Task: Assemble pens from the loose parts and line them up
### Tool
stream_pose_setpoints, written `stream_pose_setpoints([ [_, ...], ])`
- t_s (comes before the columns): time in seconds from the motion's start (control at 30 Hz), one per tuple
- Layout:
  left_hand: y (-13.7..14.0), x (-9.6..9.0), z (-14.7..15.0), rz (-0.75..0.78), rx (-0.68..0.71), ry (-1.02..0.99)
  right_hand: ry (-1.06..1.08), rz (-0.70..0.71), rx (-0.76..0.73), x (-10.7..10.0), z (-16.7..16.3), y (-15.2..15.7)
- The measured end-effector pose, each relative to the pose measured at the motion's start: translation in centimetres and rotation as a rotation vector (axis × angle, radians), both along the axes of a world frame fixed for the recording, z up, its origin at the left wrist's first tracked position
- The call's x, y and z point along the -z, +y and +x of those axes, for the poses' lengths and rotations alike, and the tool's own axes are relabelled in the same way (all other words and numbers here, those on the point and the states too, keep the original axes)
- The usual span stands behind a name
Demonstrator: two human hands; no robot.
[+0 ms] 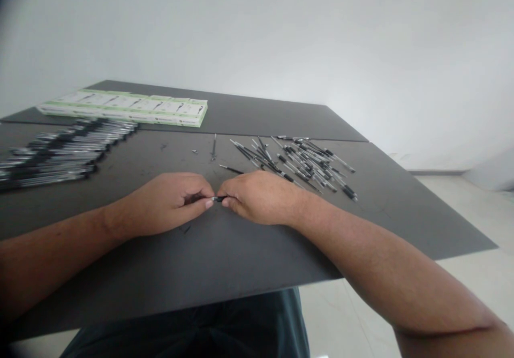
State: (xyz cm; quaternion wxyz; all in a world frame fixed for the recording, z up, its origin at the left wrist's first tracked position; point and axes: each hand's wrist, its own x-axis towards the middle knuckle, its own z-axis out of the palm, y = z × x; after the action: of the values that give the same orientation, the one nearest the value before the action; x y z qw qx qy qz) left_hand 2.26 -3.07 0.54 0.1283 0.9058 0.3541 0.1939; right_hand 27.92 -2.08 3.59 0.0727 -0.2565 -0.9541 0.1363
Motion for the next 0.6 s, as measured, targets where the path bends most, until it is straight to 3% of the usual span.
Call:
stream_pose_setpoints([
  [0.6,0.01,-0.11,-0.01,0.007,-0.013,0.004,0.02,0.022,0.025,-0.03,0.01,0.1],
])
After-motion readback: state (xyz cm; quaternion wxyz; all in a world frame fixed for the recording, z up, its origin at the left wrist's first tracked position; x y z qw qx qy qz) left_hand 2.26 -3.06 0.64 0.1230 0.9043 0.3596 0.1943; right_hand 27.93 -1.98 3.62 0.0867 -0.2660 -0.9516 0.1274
